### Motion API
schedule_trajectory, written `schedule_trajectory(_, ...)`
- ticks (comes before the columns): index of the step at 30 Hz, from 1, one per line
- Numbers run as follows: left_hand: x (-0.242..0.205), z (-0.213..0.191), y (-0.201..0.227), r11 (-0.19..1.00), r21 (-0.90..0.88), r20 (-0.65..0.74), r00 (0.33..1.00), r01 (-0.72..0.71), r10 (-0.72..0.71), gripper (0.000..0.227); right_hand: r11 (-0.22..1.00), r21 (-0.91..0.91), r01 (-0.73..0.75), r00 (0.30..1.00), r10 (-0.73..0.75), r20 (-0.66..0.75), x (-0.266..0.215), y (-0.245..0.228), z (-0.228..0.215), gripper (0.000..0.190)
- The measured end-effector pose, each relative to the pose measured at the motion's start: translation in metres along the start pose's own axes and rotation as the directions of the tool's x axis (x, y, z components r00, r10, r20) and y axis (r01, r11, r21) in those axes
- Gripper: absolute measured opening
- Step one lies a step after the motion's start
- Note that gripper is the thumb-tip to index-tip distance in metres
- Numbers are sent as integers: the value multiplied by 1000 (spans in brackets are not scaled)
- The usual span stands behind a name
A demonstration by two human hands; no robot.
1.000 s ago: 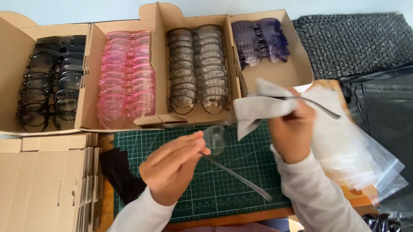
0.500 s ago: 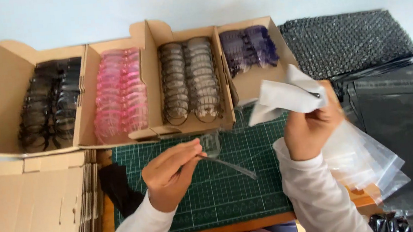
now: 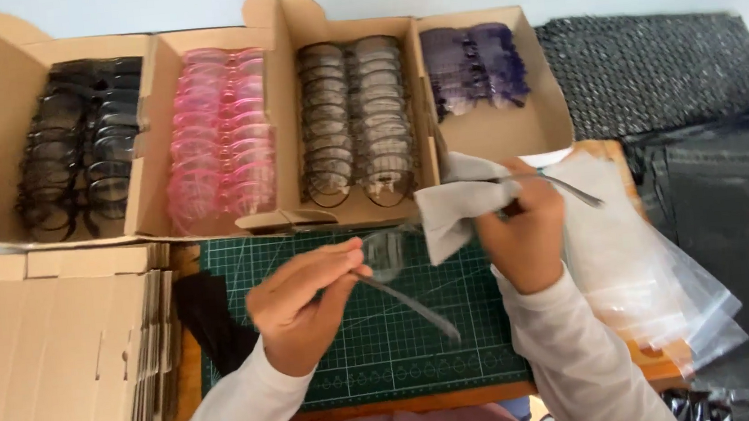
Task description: The person picks up a pair of clear-framed glasses from a box, wipes the lenses and frame with a white cloth, and then places the glasses into a small plastic bag. The person handles the glasses and cloth directly with their hands.
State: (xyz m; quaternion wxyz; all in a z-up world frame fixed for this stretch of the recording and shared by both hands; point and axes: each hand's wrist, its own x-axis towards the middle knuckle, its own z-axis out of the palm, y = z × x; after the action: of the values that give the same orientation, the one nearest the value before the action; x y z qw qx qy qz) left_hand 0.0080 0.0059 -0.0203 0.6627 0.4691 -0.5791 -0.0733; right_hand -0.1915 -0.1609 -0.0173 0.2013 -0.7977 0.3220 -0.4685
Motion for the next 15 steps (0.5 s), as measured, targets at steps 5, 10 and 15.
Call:
schedule_trajectory(5, 5, 0, 8, 997, -71, 25, 1000, 17, -15, 28, 996, 90, 29, 980, -10, -197, 3, -20, -11, 3)
schedule_trajectory(10, 6, -4, 8, 1000, -14, 89, 996, 24, -22, 20, 992, 28, 124, 856, -93, -508, 11, -28, -20, 11)
schedule_trajectory(15, 4, -2, 5, 995, -48, 45, 995, 87, -85, 20, 983, 97, 153, 959, -124, -256, 18, -21, -21, 7)
